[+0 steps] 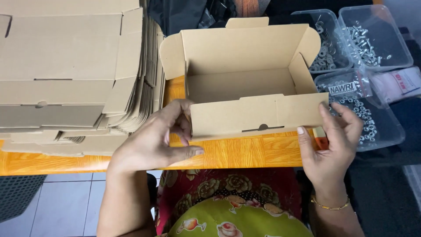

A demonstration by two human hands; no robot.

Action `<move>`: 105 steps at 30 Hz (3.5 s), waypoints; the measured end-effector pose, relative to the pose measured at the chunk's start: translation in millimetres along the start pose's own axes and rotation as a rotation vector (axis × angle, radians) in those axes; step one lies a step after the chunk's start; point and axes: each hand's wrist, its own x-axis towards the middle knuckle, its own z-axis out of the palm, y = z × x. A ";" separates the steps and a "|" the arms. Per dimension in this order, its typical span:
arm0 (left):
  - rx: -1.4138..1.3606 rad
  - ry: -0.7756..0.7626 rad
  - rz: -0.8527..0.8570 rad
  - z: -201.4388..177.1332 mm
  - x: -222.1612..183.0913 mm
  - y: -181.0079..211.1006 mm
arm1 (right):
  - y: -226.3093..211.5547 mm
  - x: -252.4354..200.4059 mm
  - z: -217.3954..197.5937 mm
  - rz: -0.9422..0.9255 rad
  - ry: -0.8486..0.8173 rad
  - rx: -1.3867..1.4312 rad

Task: Preparing a cardboard box by brushing it, folding it into shape, and then assembling a screw and washer set.

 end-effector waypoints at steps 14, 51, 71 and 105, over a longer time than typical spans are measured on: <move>0.375 0.160 -0.219 26.5 17.0 10.1 | 0.7 8.0 -5.6 -0.113 -0.101 -0.218; 0.915 0.024 0.179 86.9 48.5 -27.6 | 33.3 12.8 34.1 -0.262 -0.328 -0.513; 0.756 -0.316 -0.066 58.6 64.8 22.8 | -46.2 99.6 -6.9 0.105 -0.915 -0.149; 0.662 -0.587 -0.251 62.4 113.8 20.7 | 100.3 209.3 112.1 -0.551 -0.536 -0.546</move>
